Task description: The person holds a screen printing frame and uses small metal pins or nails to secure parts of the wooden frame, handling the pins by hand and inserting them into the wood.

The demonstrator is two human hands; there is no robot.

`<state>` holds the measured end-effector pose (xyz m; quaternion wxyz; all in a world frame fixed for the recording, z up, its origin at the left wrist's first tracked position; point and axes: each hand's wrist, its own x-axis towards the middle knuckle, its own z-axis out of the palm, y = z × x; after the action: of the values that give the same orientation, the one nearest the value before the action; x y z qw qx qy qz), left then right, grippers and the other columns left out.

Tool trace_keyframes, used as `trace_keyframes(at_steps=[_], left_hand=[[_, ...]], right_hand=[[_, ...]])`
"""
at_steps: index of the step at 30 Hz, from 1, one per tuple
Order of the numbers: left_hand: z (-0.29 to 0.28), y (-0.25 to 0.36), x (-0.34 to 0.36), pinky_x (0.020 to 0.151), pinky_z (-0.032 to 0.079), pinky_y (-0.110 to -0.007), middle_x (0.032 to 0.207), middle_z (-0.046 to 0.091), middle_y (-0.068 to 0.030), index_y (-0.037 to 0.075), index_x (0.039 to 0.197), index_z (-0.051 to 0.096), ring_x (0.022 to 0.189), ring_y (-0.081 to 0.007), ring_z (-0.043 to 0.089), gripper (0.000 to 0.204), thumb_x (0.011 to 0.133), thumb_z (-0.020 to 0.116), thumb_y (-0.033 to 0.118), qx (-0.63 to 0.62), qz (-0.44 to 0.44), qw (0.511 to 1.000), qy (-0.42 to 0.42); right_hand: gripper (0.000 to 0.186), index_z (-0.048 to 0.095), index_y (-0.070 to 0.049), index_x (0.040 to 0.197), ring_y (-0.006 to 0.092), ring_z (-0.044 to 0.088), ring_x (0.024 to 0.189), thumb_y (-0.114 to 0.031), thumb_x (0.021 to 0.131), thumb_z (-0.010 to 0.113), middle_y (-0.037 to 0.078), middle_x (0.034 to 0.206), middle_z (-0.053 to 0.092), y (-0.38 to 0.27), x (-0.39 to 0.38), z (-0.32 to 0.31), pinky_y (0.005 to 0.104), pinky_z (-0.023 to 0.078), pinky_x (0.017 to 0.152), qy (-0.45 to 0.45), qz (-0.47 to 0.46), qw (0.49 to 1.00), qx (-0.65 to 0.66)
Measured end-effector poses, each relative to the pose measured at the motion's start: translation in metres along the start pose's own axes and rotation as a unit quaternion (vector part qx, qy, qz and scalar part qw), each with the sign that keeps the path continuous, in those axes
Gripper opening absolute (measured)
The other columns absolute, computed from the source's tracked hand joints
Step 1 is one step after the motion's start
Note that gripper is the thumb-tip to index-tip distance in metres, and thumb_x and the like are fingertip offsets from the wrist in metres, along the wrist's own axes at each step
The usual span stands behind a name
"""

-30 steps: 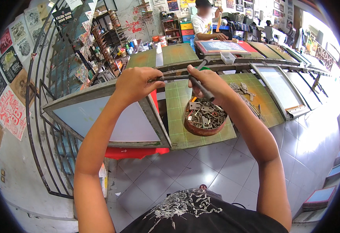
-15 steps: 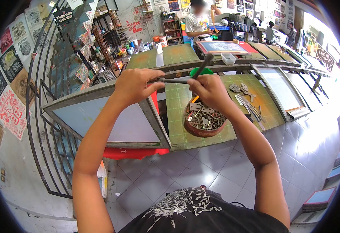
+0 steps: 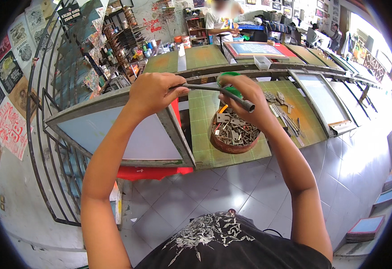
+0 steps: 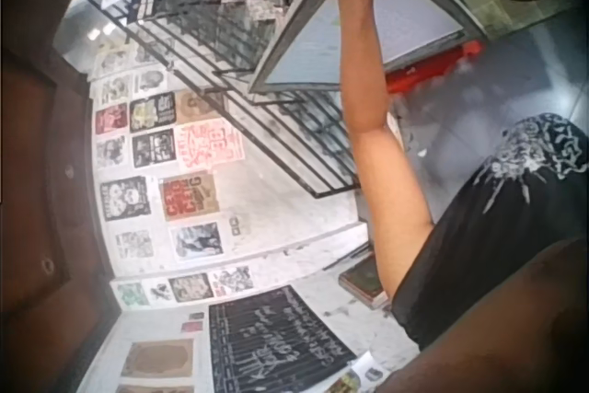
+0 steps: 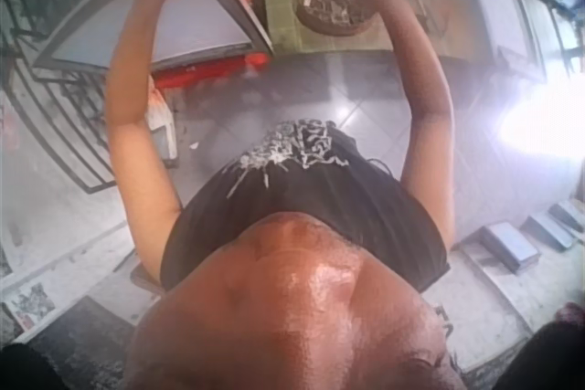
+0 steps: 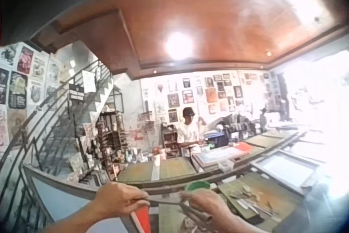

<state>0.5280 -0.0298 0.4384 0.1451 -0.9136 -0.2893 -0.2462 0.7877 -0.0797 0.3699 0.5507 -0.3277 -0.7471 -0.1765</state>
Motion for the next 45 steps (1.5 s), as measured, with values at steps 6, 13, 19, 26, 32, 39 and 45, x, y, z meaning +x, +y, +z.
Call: trace_keyframes(at_steps=[6,13,19,26,32,39,45], left_hand=[[0.001,0.001,0.0,0.065,0.053,-0.037,0.09,0.071,-0.0072,0.013,0.098,0.072,0.076,-0.0283,0.068,0.027,0.082,0.071,0.034,0.009,0.025,1.0,0.014],[0.006,-0.001,-0.001,0.065,0.053,-0.036,0.091,0.072,-0.0069,0.012,0.097,0.072,0.074,-0.0265,0.068,0.027,0.081,0.072,0.034,0.006,0.008,1.0,0.012],[0.004,-0.002,-0.003,0.063,0.053,-0.036,0.092,0.072,-0.0068,0.011,0.096,0.072,0.069,-0.0263,0.067,0.027,0.082,0.071,0.034,0.02,0.021,0.999,0.014],[0.002,-0.001,0.0,0.065,0.053,-0.035,0.093,0.072,-0.0069,0.012,0.096,0.073,0.072,-0.0258,0.068,0.025,0.081,0.072,0.033,0.018,-0.001,1.0,0.0],[0.002,-0.001,0.0,0.064,0.053,-0.035,0.091,0.072,-0.0054,0.015,0.096,0.074,0.075,-0.0249,0.068,0.025,0.079,0.074,0.033,0.001,0.031,0.999,0.018],[0.009,-0.008,0.0,0.056,0.051,-0.035,0.088,0.072,-0.0012,0.018,0.094,0.074,0.068,-0.0231,0.067,0.024,0.08,0.072,0.038,0.014,0.033,0.998,0.043],[0.001,0.0,-0.001,0.063,0.053,-0.034,0.091,0.072,-0.0041,0.013,0.093,0.073,0.074,-0.0238,0.068,0.021,0.08,0.073,0.029,0.005,-0.008,1.0,0.008]], right_hand=[[0.036,0.067,-0.003,0.087,0.0208,0.059,0.058,-0.037,0.095,0.058,0.008,0.064,0.059,0.002,0.005,0.007,0.0356,0.046,0.058,-0.195,0.326,0.9,0.214],[0.046,0.067,0.0,0.082,0.0111,0.052,0.05,-0.041,0.097,0.053,0.003,0.06,0.059,0.006,-0.004,0.015,0.028,0.04,0.048,-0.091,0.409,0.802,0.425],[0.041,0.064,-0.01,0.11,0.0251,0.059,0.106,-0.011,0.072,0.077,0.007,0.109,0.065,-0.002,-0.003,-0.007,0.0402,0.045,0.094,0.03,-0.034,0.99,-0.132],[0.021,0.068,-0.009,0.095,0.0292,0.065,0.082,-0.024,0.081,0.074,0.008,0.089,0.068,0.021,0.009,0.002,0.0388,0.052,0.071,-0.08,-0.07,0.994,0.015],[0.04,0.062,-0.007,0.074,0.016,0.047,0.043,-0.039,0.097,0.056,0.003,0.055,0.055,0.002,0.019,0.01,0.0289,0.036,0.044,-0.185,0.441,0.792,0.379],[0.033,0.063,-0.003,0.082,0.0152,0.057,0.053,-0.034,0.094,0.059,0.006,0.066,0.06,0.004,-0.012,0.004,0.0274,0.045,0.052,-0.193,0.373,0.846,0.328],[0.022,0.065,-0.001,0.089,0.0293,0.064,0.082,-0.019,0.08,0.074,0.01,0.084,0.067,-0.002,0.001,0.004,0.0398,0.051,0.075,0.023,-0.003,0.999,-0.03]])
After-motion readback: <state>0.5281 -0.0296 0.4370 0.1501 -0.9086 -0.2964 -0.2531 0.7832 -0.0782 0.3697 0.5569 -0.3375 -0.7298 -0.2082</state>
